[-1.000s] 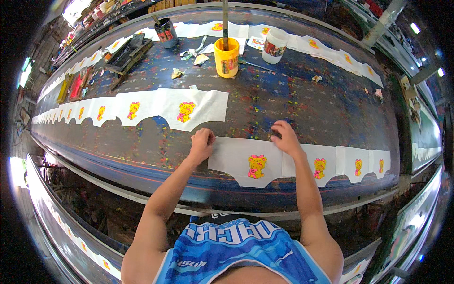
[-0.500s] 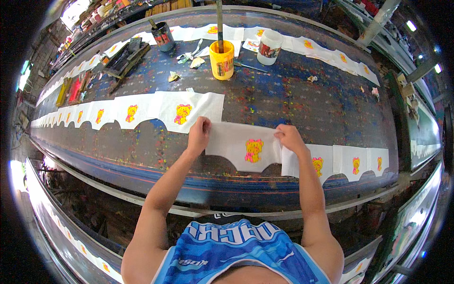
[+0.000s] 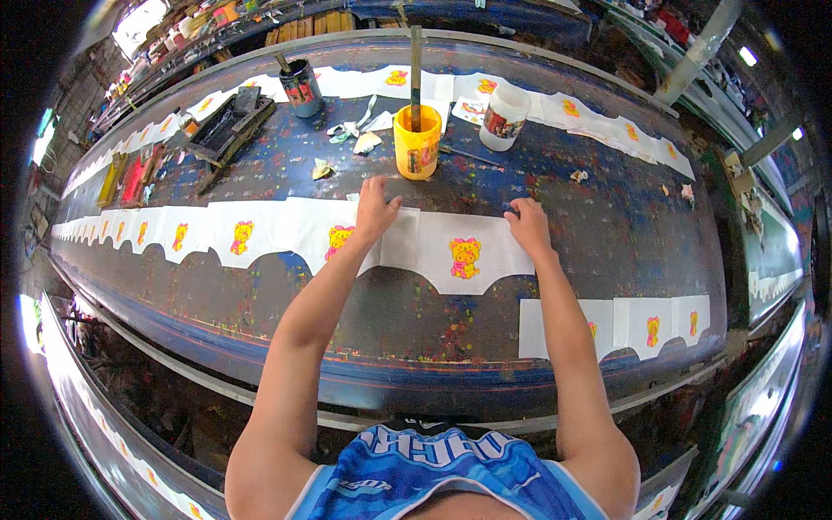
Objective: The person places white paper cutouts with cartoon bear designs onto a large curved table surface, smoothing them down. Later, they pick up and stack folded pastel-colored cloths with cartoon prints on the same table.
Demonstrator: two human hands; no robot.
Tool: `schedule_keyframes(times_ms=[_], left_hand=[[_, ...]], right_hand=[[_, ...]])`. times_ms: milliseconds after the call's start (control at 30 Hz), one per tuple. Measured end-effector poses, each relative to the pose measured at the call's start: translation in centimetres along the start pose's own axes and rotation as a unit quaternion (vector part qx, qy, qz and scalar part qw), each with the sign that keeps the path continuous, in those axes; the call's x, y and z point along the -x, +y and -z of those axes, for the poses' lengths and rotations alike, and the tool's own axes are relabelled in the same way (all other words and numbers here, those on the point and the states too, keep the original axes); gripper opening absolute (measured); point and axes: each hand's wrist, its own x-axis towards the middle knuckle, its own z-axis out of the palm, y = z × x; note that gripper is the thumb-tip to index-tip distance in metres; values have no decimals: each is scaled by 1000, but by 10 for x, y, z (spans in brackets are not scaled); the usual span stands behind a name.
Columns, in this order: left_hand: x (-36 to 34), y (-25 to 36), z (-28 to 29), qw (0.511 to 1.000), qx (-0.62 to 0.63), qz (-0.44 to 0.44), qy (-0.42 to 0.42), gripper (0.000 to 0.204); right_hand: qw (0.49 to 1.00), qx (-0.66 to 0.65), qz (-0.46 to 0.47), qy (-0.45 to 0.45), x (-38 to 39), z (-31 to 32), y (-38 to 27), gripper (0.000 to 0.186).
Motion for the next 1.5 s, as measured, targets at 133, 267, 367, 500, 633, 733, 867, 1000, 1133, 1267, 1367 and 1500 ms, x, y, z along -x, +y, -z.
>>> schedule_keyframes(times_ms=[133, 267, 367, 500, 633, 733, 867, 1000, 1133, 1267, 1367, 1500], left_hand=[[-34, 18, -25, 997, 42, -48, 53, 90], [-65, 41, -46, 986, 134, -47, 89, 111], [-68, 50, -57, 982, 89, -48, 160, 115], [-70, 51, -64, 979, 130, 31, 156, 118], [-70, 50, -57, 978, 136, 41, 152, 118], [-58, 52, -42, 980, 144, 35, 129, 118], [-33, 57, -13, 987, 103, -39, 116, 119], [-14, 63, 18, 979, 30, -135, 147, 107], [0, 57, 42, 983, 97, -136, 79, 96], [17, 54, 51, 967, 16, -232, 100, 119], [24, 54, 56, 981, 69, -172, 50, 117], [23, 52, 54, 955, 78, -259, 125, 113]], right_hand=[[1000, -8, 26, 0, 5, -8, -14, 26], [999, -38, 30, -6, 13, -8, -22, 29], [998, -52, 23, -17, 19, -4, -20, 30], [997, -65, 8, -27, 23, -5, -20, 28], [997, -76, 22, -7, 25, -8, -25, 27], [996, -82, 23, -15, 25, -7, -28, 27], [995, -95, 21, -26, 25, -5, -37, 27], [992, -115, 48, -27, 24, -2, -49, 28], [988, -133, 74, -10, 29, -1, -64, 29], [982, -162, 96, -6, 29, 0, -75, 29], [983, -163, 80, -13, 32, -1, -79, 29], [985, -141, 95, -21, 35, -1, -78, 28]])
